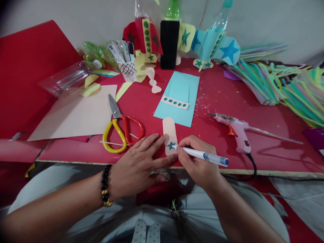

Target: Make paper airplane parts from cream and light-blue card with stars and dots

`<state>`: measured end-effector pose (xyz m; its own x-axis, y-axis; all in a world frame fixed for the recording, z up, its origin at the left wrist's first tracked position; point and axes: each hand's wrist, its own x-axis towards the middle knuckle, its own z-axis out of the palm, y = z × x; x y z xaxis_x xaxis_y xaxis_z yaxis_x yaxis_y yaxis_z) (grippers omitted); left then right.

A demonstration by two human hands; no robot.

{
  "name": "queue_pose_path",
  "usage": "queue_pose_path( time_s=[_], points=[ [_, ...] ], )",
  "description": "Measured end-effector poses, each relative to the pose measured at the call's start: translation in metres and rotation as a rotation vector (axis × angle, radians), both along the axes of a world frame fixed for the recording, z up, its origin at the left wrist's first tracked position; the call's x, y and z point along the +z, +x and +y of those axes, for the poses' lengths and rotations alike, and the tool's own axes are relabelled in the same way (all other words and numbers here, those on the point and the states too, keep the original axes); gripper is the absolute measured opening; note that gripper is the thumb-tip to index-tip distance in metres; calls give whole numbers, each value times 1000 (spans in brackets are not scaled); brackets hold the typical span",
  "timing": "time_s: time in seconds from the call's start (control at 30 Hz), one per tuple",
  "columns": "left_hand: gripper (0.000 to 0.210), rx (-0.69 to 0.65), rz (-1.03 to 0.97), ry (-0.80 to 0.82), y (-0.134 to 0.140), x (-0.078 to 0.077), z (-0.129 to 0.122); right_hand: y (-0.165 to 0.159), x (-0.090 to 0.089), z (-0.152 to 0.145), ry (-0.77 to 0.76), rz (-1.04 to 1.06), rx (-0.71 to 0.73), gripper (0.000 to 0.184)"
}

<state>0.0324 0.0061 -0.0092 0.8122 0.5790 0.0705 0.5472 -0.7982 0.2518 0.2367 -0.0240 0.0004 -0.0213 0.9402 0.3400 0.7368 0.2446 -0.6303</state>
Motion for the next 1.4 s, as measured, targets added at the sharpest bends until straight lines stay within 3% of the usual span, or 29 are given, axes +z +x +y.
queue_pose_path(
  time_s=[1.2,1.3,1.4],
  points=[
    [64,-9,-22,-28,0,0,1,1,0,-1,-32,30,-39,6],
    [61,-24,-15,-25,-1,0,1,1,-2,-2,-1,122,-106,5],
    [59,-32,-1,-15,-1,2,2,0,-6,-2,85,352,-214,10]
  ],
)
